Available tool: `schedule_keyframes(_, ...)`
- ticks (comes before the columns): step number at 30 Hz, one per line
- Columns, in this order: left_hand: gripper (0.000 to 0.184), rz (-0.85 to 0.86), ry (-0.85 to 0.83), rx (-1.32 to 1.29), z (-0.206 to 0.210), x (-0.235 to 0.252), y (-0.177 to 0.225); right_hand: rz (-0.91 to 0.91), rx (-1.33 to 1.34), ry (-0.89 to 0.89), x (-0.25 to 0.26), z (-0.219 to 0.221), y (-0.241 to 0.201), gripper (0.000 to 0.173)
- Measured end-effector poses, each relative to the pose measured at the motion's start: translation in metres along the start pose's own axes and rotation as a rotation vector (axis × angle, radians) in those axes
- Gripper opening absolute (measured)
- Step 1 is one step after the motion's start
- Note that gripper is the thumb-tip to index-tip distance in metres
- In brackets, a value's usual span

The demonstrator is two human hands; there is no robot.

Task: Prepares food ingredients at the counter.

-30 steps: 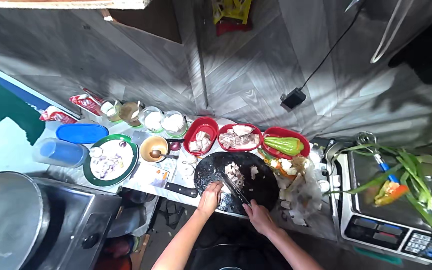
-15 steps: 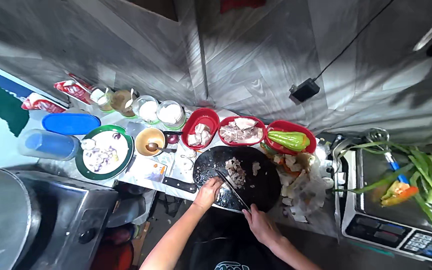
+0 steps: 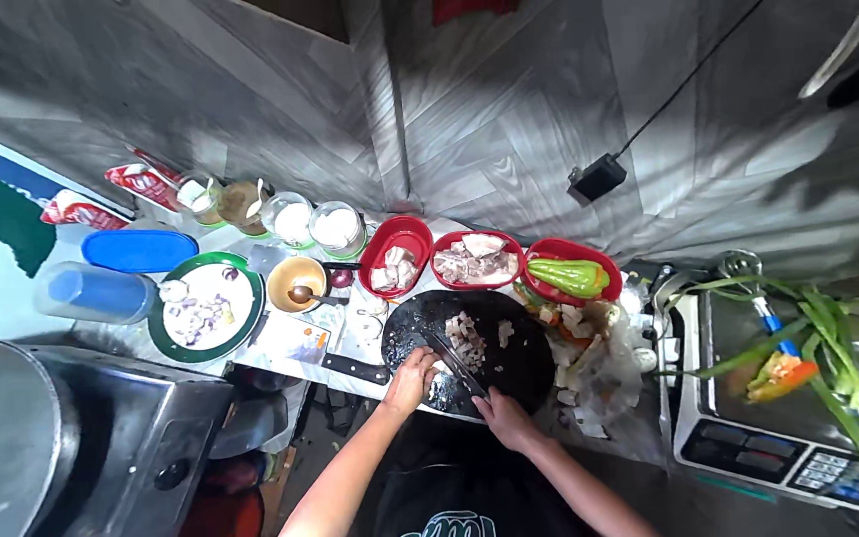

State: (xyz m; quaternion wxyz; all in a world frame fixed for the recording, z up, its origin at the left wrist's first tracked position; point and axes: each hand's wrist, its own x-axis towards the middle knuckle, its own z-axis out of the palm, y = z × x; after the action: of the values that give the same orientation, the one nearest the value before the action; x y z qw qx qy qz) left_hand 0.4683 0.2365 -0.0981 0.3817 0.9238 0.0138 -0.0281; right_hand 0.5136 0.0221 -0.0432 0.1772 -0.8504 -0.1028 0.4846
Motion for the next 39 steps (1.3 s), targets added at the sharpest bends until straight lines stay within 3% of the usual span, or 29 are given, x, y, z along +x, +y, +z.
schedule_keyframes(3,0.021,0.023,0.150,-0.070,0.010,-0.007,-0.005,-0.021,-0.051,0.060,-0.014,0.002,0.015,0.055)
schedule_keyframes(6,0.019,0.067,0.194,-0.069,0.013,-0.008,-0.010,-0.026,-0.105,0.104,-0.023,0.004,0.004,0.055)
schedule_keyframes(16,0.019,0.139,0.125,0.000,0.006,-0.003,-0.013,0.069,-0.126,0.015,-0.021,0.012,-0.013,0.056)
schedule_keyframes(24,0.022,0.051,-0.013,0.042,-0.007,0.004,-0.003,0.105,-0.132,0.046,-0.003,0.012,-0.046,0.055)
schedule_keyframes(33,0.020,-0.044,0.069,-0.017,-0.011,0.008,-0.002,-0.037,0.149,-0.021,-0.001,0.009,-0.003,0.057)
schedule_keyframes(36,0.044,-0.122,0.003,-0.010,-0.024,0.016,-0.003,-0.079,0.154,0.035,-0.011,0.003,0.006,0.057)
schedule_keyframes(39,0.056,-0.116,-0.193,0.058,-0.037,0.032,0.003,-0.070,0.132,0.077,-0.026,-0.009,0.002,0.057)
